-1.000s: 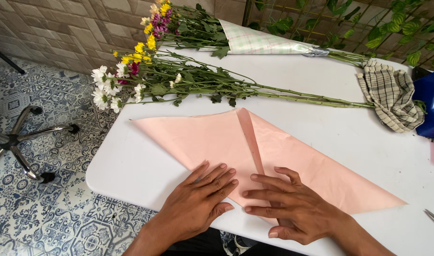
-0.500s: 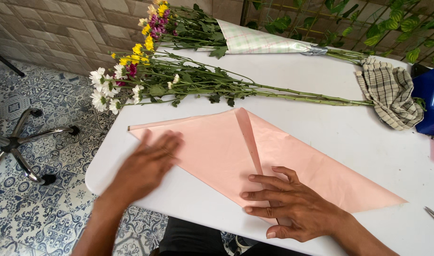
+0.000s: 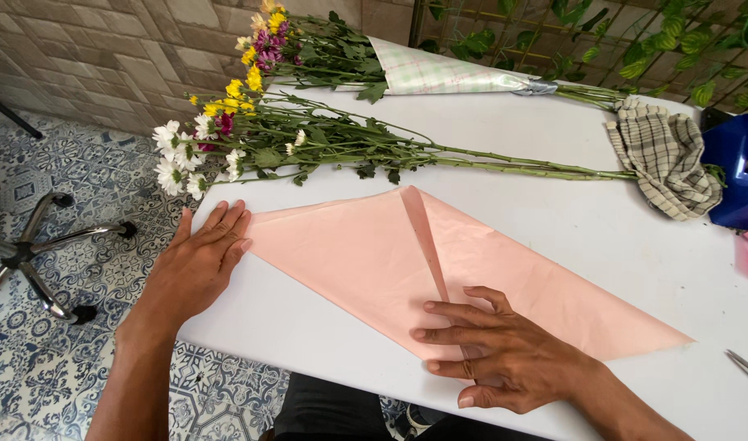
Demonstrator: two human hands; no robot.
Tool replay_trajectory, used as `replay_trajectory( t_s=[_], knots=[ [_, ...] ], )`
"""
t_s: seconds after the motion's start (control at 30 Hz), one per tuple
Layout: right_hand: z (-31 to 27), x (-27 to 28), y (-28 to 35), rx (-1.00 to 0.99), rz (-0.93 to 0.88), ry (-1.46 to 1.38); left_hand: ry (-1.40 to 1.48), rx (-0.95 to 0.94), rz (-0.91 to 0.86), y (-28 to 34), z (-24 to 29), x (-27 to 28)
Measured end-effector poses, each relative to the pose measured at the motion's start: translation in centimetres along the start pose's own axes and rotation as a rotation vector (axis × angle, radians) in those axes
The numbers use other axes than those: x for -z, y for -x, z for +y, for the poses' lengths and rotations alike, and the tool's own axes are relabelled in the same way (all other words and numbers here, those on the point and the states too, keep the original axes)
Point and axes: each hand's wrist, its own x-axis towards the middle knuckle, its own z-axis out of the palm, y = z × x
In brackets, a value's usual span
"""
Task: The person folds a sheet of pink wrapping paper diagonally and then wraps it around a bouquet of white, yellow, and purple flowers by hand.
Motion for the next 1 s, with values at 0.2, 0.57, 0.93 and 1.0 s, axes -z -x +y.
replay_trajectory(
  t_s=[0.2, 0.57, 0.93, 1.0],
  knots=[
    [-0.7, 1.0, -0.1, 0.04, -0.03, -0.065, 0.011, 0.0, 0.01, 0.0, -0.3, -0.5],
    [1.8, 3.5, 1.9, 0.169, 0.369, -0.331, -0.049, -0.109, 0.23, 0.8, 0.4, -1.1],
    [7.2, 4.0, 7.4, -0.707, 0.087, 0.616, 0.256, -0.045, 0.58, 1.1, 13.0, -1.3],
    [7.1, 3.3, 7.9, -0.743, 0.087, 0.615, 0.212, -0.073, 0.57, 0.5, 12.5, -1.7]
  ],
)
